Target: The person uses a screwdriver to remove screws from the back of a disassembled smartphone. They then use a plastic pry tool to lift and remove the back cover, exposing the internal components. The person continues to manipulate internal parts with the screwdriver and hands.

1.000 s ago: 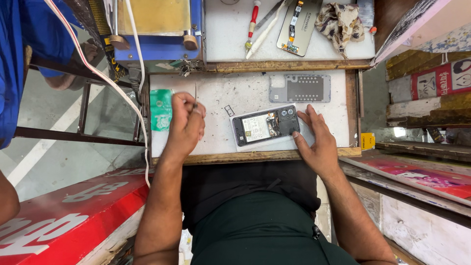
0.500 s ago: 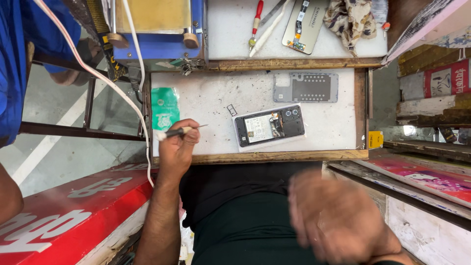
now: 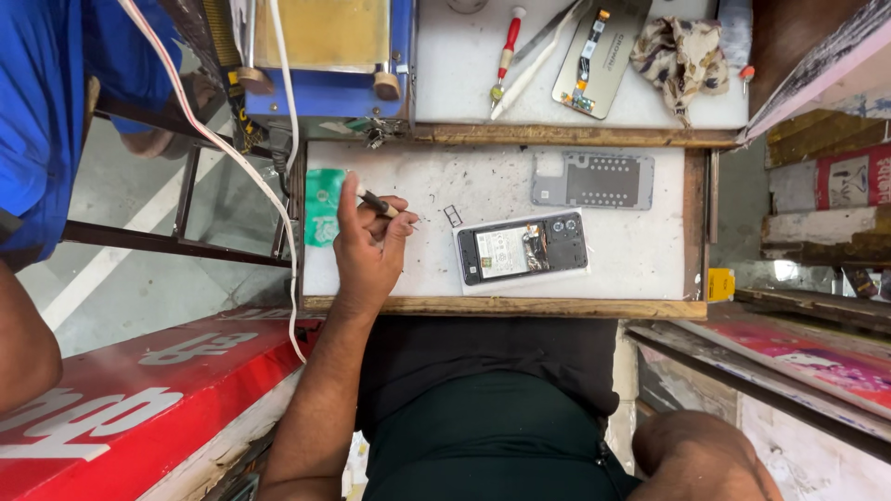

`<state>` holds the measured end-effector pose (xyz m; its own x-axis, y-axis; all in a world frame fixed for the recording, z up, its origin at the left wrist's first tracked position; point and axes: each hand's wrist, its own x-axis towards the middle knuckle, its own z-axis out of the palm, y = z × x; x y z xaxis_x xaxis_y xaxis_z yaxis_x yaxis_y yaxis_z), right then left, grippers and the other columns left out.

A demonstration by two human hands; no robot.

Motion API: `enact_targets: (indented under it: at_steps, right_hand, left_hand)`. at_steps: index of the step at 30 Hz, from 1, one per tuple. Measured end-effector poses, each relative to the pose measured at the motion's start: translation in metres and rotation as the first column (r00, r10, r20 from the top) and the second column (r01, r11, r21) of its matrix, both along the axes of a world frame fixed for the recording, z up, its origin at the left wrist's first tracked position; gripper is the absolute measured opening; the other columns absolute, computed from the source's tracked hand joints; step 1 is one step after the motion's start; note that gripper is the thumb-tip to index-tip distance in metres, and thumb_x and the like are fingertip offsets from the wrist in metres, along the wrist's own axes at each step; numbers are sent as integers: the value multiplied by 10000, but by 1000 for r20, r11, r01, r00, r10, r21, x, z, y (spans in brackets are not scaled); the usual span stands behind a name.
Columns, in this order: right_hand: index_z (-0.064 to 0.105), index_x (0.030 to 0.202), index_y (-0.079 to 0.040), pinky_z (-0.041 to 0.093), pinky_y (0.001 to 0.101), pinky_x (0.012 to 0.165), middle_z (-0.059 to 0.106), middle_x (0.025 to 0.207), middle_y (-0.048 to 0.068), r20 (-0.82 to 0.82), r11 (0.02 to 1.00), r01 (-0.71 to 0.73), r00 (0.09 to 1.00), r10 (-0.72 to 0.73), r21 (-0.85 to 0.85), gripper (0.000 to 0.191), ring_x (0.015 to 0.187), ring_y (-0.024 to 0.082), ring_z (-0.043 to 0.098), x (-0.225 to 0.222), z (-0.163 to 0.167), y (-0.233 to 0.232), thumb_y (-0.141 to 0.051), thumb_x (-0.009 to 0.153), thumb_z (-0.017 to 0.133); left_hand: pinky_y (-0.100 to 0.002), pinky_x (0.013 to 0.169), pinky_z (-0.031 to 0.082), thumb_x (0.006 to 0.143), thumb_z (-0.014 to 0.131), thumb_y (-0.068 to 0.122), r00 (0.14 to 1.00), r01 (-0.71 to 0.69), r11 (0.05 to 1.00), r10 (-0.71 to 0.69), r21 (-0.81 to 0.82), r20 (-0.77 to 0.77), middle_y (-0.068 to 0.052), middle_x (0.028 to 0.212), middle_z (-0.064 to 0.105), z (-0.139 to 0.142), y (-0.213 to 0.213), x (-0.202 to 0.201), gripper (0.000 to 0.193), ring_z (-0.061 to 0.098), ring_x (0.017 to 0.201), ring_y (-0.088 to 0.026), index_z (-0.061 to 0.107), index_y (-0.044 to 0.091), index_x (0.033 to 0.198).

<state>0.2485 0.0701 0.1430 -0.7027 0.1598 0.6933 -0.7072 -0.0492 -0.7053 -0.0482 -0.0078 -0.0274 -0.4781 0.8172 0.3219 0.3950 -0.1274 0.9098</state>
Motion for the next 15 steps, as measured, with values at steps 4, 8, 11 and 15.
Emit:
enact_targets:
  at_steps: [4,8,11,15]
  right_hand:
    - [714,1180,-87,526,490,1116,731,1251,97,21,1000,-30,999,30,5,225,1237,289,677,-3,7,-1,-195,990,661]
    - [717,1192,-92,526,490,1106,733,1251,88,46,998,-66,997,66,6,241,1240,282,673,2,16,-4,-222,998,658]
    - [720,1202,-95,526,489,1098,735,1251,82,106,994,-103,990,98,42,254,1242,276,671,2,11,-3,-242,1005,656]
    - [723,1214,-99,526,489,1088,737,1251,73,324,979,-115,944,54,170,271,1245,269,667,-11,-18,-4,-269,1014,654]
  left_hand:
    - [-311,832,683,1034,689,-20,978,-55,998,62,41,-198,-135,1089,746,-8,9,-5,775,774,967,-209,162,111,1587]
    - [-309,849,683,1032,689,-25,960,-98,995,99,18,-262,-142,1099,743,-14,12,-6,777,772,986,-215,160,110,1584]
    - [-309,840,678,1024,694,-24,961,-98,995,97,12,-258,-146,1089,746,-16,13,-4,789,772,979,-217,156,109,1586]
    - [-299,835,677,1038,695,-17,971,-97,995,95,1,-218,-131,1081,751,-12,12,-3,796,776,976,-202,139,103,1594]
